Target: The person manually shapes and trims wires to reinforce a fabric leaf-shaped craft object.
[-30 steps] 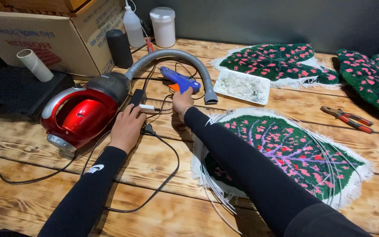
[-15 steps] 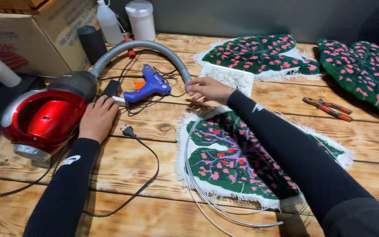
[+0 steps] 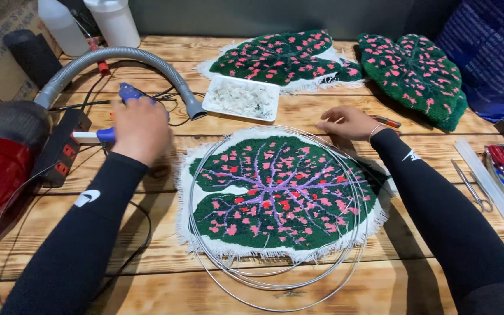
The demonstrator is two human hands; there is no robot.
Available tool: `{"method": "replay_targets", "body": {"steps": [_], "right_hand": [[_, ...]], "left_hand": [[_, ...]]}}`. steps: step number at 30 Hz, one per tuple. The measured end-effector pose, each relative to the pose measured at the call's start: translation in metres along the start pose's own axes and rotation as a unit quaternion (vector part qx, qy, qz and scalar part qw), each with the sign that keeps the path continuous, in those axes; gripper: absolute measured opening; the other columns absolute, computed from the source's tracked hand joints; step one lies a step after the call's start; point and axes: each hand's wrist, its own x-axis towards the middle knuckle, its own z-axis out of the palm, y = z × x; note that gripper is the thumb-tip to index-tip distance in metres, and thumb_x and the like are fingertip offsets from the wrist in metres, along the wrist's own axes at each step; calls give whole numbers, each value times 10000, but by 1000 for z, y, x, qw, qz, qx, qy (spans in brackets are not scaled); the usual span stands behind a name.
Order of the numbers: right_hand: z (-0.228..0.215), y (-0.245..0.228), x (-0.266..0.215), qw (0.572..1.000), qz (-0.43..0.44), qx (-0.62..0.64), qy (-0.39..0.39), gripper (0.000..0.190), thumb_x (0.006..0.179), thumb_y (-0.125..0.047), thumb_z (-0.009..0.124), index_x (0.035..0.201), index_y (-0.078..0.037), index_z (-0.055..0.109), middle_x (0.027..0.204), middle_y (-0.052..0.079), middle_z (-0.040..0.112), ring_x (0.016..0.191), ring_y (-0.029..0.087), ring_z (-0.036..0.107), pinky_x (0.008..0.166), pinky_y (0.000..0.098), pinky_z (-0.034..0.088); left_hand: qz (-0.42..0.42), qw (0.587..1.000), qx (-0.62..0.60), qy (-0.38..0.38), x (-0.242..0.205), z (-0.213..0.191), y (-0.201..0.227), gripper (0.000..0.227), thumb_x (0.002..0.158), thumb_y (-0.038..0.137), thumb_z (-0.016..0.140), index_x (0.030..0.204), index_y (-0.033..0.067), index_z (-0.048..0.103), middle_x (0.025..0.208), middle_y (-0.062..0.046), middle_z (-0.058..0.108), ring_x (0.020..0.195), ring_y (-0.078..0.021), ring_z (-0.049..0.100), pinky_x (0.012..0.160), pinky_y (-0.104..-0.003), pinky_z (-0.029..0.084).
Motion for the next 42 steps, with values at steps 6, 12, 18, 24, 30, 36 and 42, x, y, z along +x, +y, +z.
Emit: {"method": "replay_targets", "body": {"steps": [6, 12, 18, 24, 30, 36, 42], "right_hand": [[19, -13, -30, 990, -43, -33, -130, 665, 785, -513, 804, 1272, -81, 668, 1107, 119, 734, 1026, 227, 699, 908, 356, 552], [6, 1, -32, 992, -67, -16, -109, 541, 811, -421, 793, 1242, -116, 676, 1069, 104, 725, 1011, 219, 677, 888, 360, 540], [-7, 10, -39, 997, -42, -8, -63, 454, 833, -369, 801, 1180, -95, 699, 1060, 105, 721, 1018, 217, 664, 887, 369, 524], [2, 14, -58, 974, -189, -96, 73, 276, 915, -259, 729, 1096, -51, 705, 1033, 136, 706, 1013, 284, 659, 886, 389, 514], [-1, -27, -80, 982, -126, 1, 138, 273, 995, -238, 632, 1169, -29, 664, 840, 105, 694, 705, 217, 678, 665, 358, 525], [-13, -30, -84, 978, 40, 201, -26, 315, 1021, -316, 603, 1165, -43, 668, 739, 60, 611, 539, 131, 580, 499, 291, 462], [-19, -8, -103, 904, 61, 400, -139, 404, 1019, -318, 543, 1351, -88, 550, 897, 46, 671, 706, 115, 685, 644, 285, 591]], "left_hand": [[66, 935, -305, -169, 0, 3, 94, 556, 893, 487, 666, 1259, 69, 634, 1198, -191, 684, 1137, -371, 651, 958, -471, 515], [63, 910, -383, -147, 20, 44, 122, 565, 867, 360, 746, 1286, 27, 562, 1221, -240, 643, 1155, -400, 623, 978, -455, 491], [86, 889, -439, -94, 30, 52, 147, 571, 842, 279, 768, 1284, -4, 543, 1202, -251, 609, 1155, -412, 598, 968, -453, 479], [81, 890, -449, 9, 16, 30, 140, 531, 802, 284, 795, 1232, 19, 629, 1143, -211, 631, 1126, -397, 585, 960, -467, 454], [33, 842, -525, 118, 12, 23, 134, 294, 939, 263, 714, 1097, 15, 719, 1052, -180, 676, 1014, -360, 650, 892, -443, 499], [22, 818, -569, 85, 5, 10, 122, 281, 945, 230, 705, 1142, 32, 734, 942, -157, 723, 880, -295, 697, 794, -394, 531], [0, 783, -620, 61, -2, 32, 101, 278, 966, 215, 694, 1178, 46, 756, 888, -74, 735, 794, -133, 655, 710, -298, 521]]}}
